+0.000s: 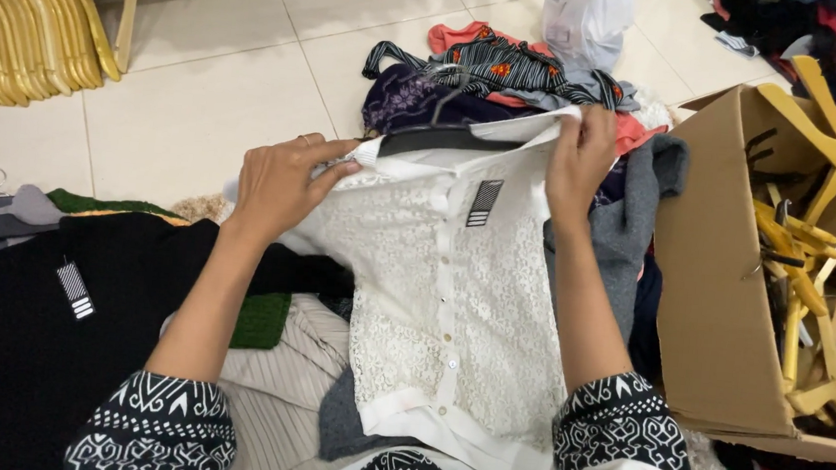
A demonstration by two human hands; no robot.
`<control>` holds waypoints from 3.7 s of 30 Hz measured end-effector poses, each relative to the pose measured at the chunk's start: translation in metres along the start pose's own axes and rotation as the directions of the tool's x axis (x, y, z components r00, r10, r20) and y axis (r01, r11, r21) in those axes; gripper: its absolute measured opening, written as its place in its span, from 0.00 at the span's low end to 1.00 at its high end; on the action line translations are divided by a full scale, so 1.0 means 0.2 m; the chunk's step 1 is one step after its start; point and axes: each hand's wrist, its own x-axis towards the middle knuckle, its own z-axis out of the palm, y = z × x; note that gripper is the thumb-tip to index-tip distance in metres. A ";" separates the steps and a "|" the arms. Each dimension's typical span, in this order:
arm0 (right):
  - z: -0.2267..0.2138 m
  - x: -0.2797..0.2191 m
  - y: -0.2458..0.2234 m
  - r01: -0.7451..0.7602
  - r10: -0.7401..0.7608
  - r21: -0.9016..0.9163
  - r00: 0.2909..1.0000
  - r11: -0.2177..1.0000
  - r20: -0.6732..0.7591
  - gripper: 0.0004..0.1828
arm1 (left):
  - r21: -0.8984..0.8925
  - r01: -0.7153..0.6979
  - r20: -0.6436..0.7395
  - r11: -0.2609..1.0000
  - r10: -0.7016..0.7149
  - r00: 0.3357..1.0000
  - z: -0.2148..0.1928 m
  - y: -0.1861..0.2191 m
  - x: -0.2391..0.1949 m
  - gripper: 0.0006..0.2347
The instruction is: The person buttons a white cardigan, places it on a hanger, and sets it aside. They then button a gray cardigan, place it on a hanger, and set it aside. Finally, they place a dark blue patterned cardigan on a hanger.
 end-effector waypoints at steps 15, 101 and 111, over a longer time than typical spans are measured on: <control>-0.24 0.03 -0.30 -0.049 0.005 0.213 0.979 0.976 0.202 0.11 | -0.352 0.389 0.177 0.851 -0.348 0.921 -0.04 -0.24 0.00 0.19; -0.23 0.27 0.76 -0.222 0.340 -0.555 0.933 0.802 0.117 0.30 | -0.164 0.683 0.633 0.711 -0.456 0.626 1.17 -0.20 -0.42 0.22; -0.33 0.27 0.77 -0.250 0.370 -0.504 0.916 0.827 0.153 0.29 | 0.016 0.308 0.211 0.951 -0.304 0.929 1.10 -0.09 -0.45 0.10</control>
